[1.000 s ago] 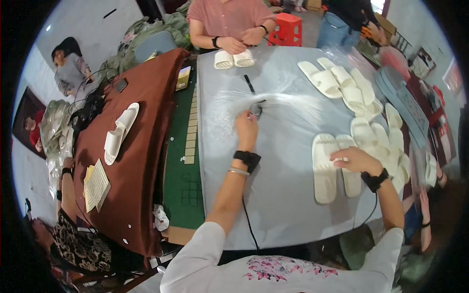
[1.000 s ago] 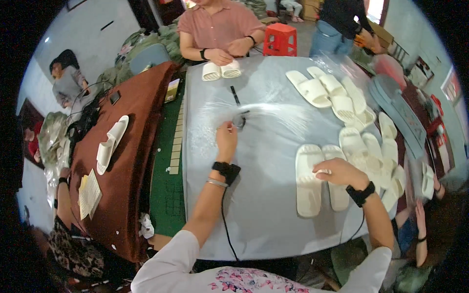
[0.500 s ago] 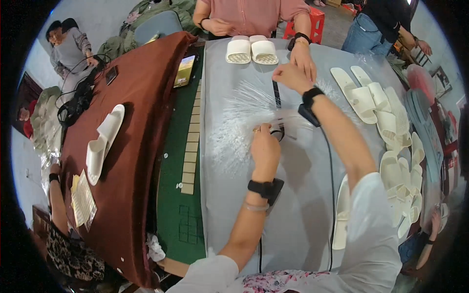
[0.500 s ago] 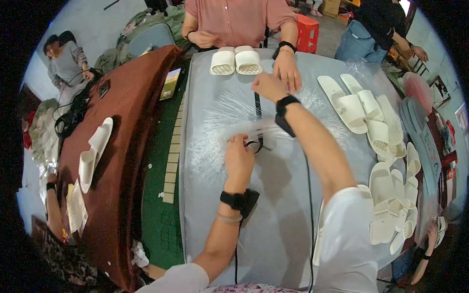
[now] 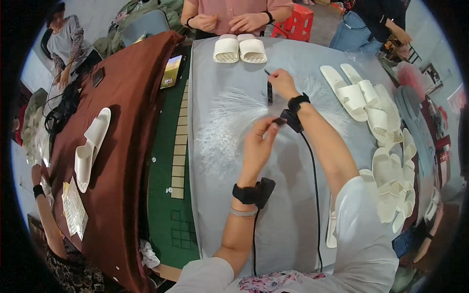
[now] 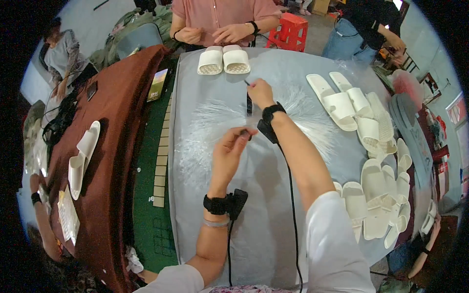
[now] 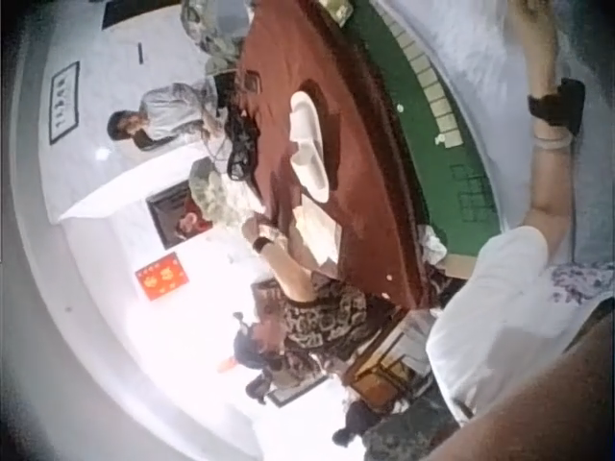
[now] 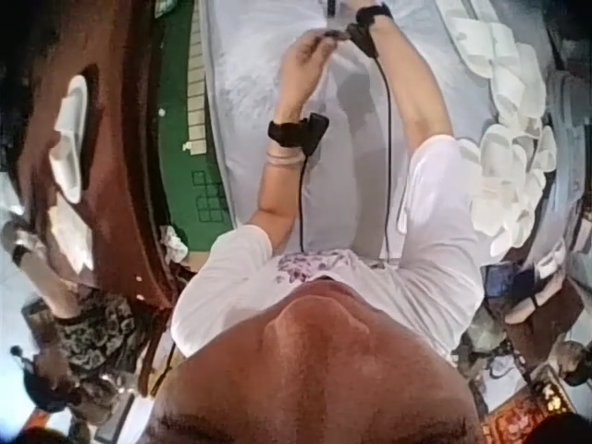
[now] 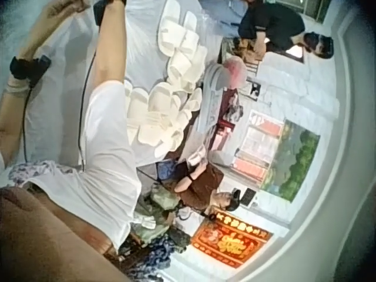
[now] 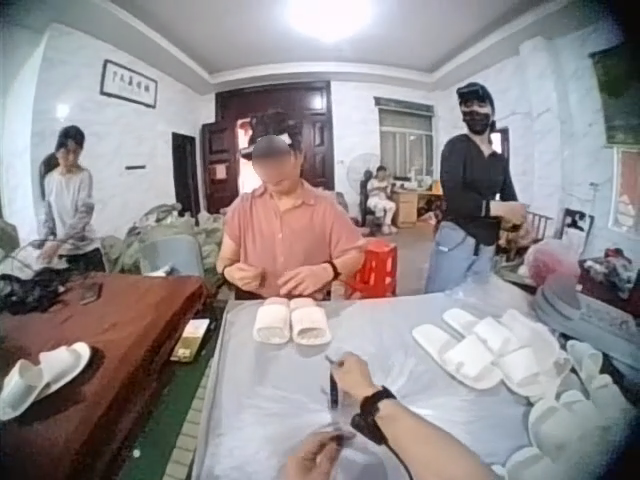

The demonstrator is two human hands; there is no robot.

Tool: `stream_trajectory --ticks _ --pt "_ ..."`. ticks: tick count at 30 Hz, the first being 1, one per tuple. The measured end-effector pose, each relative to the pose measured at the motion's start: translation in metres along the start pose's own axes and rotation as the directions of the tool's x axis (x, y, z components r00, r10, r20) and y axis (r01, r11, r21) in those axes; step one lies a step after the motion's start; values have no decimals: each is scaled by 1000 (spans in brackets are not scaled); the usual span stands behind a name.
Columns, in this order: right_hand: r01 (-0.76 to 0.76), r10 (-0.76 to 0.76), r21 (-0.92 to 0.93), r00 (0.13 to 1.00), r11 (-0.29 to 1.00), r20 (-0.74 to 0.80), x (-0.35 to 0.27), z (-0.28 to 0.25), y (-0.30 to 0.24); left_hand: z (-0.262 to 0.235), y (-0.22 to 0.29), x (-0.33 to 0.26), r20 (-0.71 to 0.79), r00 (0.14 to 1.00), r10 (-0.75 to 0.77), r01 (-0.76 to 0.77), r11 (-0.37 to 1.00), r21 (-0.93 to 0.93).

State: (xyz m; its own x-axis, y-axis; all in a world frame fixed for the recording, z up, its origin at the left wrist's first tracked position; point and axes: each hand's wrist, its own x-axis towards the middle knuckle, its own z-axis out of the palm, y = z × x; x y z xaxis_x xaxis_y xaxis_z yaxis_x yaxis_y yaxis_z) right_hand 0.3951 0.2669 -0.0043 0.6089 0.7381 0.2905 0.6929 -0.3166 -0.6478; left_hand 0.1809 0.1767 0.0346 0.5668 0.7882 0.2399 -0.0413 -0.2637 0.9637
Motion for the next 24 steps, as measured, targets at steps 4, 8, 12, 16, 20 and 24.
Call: stream_trajectory --ticks 4,8,12,16,20,24 --pt "57 -10 558 996 828 -86 -40 -54 -23 -4 -6 3 -40 999 1 -23 825 -564" --pt "93 7 654 989 751 -149 -113 -65 -33 9 -7 3 -85 996 0 -46 843 -535" --pt "41 145 641 961 766 -235 -152 -55 -25 23 -31 2 46 994 96 -92 992 -83" --pt "6 301 742 911 670 -280 -156 -61 -10 36 -24 8 33 999 12 -1 948 -318" --pt "-81 203 755 977 651 -69 -155 -86 -12 39 -8 13 -11 1000 -29 25 963 -269" --pt "-56 32 876 998 479 47 -158 -102 -18 56 -26 24 -11 988 156 -145 938 314"
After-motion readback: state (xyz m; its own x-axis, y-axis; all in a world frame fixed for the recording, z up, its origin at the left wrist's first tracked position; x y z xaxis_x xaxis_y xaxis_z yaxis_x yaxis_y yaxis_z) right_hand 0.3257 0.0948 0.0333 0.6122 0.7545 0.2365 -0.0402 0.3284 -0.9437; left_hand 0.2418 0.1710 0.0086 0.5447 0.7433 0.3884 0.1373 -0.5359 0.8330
